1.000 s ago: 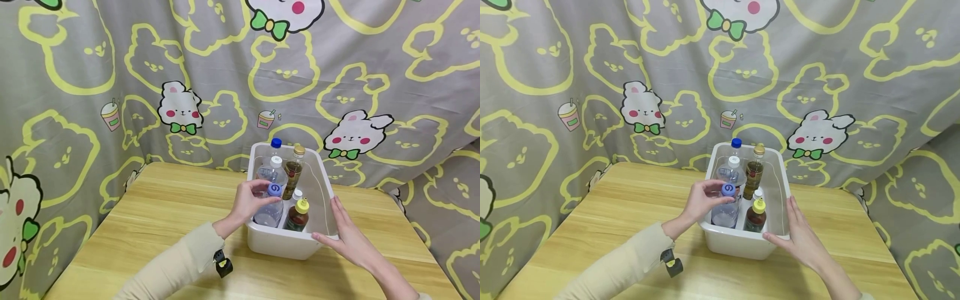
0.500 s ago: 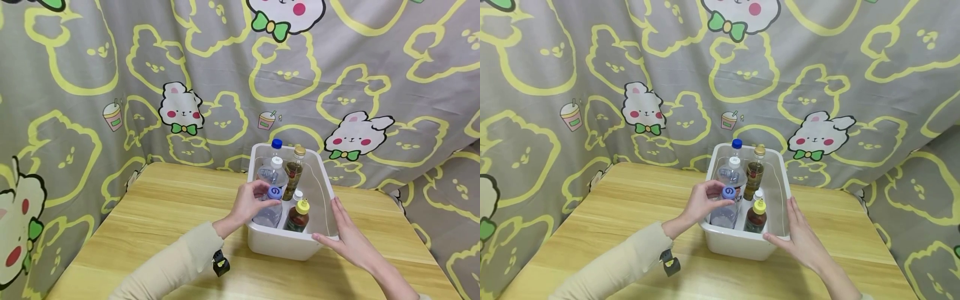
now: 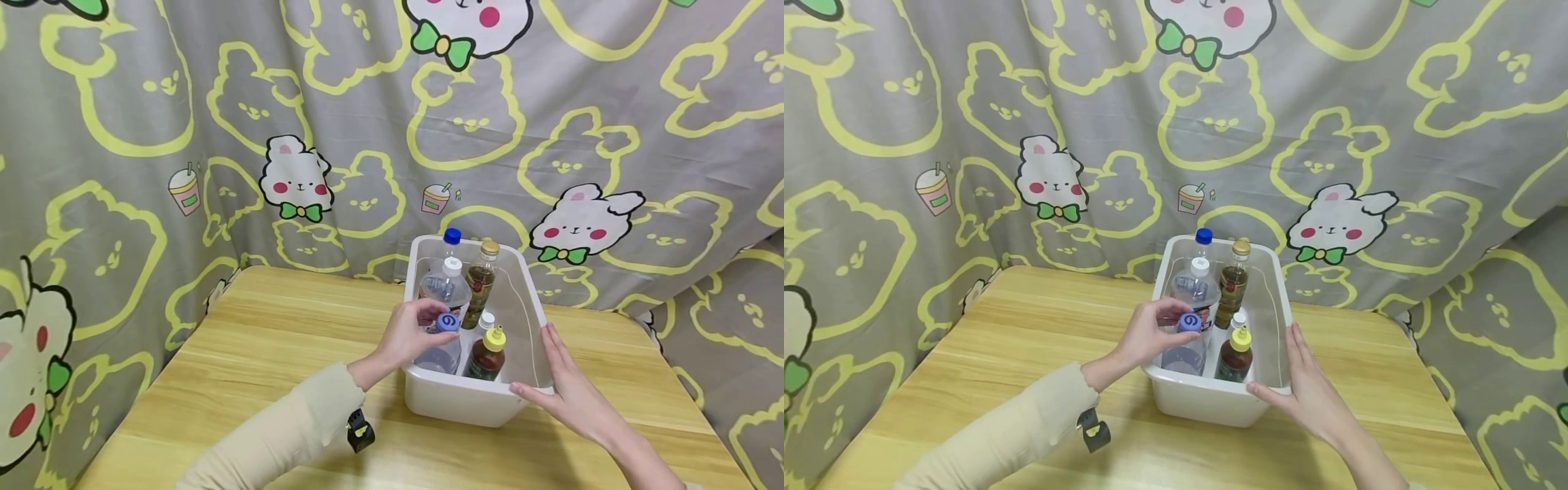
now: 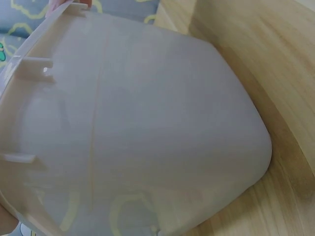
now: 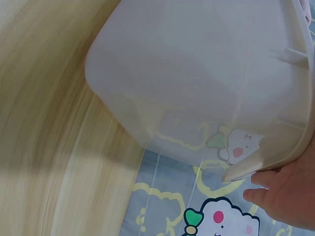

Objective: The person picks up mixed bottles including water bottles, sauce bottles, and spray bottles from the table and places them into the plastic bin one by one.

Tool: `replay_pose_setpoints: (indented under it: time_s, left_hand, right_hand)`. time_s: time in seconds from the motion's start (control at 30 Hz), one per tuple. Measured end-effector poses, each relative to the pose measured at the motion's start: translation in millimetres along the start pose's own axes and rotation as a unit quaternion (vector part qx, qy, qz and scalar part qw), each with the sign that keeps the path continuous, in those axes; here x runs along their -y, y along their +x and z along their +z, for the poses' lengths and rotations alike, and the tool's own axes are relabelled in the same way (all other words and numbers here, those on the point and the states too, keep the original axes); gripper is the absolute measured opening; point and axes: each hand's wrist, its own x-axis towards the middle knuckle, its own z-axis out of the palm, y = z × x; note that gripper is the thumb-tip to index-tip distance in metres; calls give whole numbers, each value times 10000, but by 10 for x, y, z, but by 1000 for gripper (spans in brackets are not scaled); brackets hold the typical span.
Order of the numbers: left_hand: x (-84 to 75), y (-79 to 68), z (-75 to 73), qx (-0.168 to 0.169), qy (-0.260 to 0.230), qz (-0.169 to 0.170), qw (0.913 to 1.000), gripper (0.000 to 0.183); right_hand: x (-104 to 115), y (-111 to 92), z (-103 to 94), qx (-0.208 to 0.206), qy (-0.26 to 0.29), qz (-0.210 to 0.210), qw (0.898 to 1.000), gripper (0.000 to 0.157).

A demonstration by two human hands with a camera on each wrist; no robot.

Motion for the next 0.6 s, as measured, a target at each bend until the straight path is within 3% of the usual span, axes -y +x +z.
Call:
replay_pose_setpoints:
  time_s: [0.6]
  left_hand:
    - [-34,-14,6,137,99,28,9999,37]
  right_hand:
    - [-9,14,-8,6,-34,49,10000,100]
